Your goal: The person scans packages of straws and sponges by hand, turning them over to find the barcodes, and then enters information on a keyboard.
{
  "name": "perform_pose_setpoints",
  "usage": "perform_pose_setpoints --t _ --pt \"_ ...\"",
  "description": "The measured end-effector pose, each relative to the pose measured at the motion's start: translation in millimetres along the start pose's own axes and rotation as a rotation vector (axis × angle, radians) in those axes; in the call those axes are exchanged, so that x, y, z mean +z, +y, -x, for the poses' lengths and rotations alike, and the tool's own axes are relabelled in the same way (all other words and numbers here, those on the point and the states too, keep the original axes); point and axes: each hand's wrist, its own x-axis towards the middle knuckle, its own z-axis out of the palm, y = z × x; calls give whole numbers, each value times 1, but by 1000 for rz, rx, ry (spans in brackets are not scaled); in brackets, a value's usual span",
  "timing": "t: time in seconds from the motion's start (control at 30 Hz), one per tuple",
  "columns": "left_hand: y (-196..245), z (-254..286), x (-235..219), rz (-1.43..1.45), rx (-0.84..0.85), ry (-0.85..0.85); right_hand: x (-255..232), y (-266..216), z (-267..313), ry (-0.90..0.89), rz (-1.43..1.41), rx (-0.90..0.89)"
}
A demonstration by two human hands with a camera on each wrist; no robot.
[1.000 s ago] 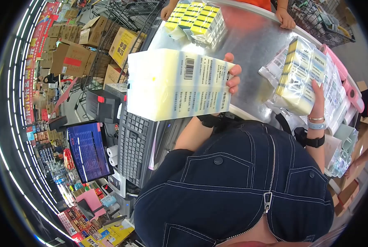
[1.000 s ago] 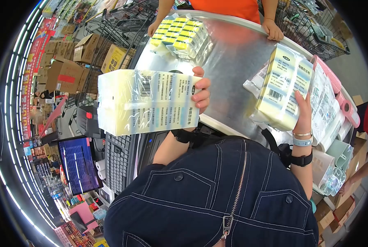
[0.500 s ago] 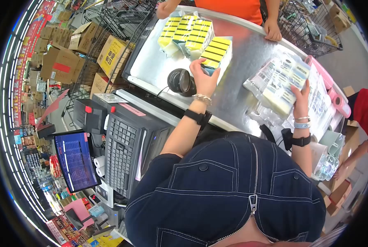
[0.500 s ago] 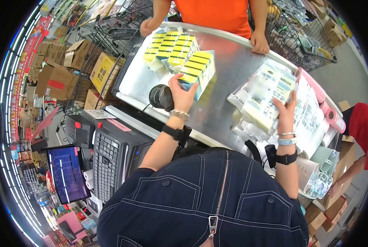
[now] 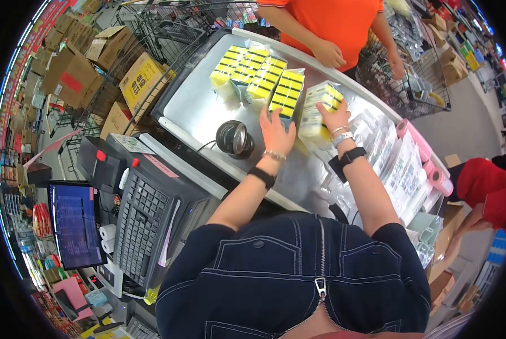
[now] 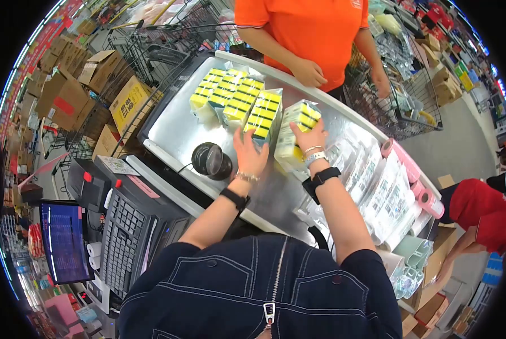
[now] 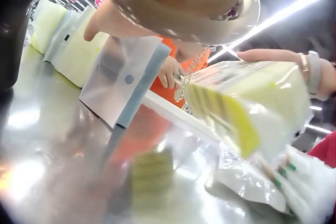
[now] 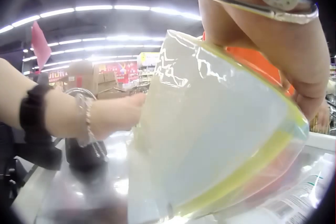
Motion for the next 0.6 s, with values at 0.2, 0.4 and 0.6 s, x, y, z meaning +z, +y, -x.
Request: perform_pose_setpoints --t 0.2,0.4,0.6 --pt "19 46 -57 234 72 -199 59 17 -15 -253 -128 -369" --pt "8 75 -101 456 -44 -597 72 13 -16 -243 -164 -406" --pt "-6 93 -150 458 -113 -691 63 -10 10 7 130 -511"
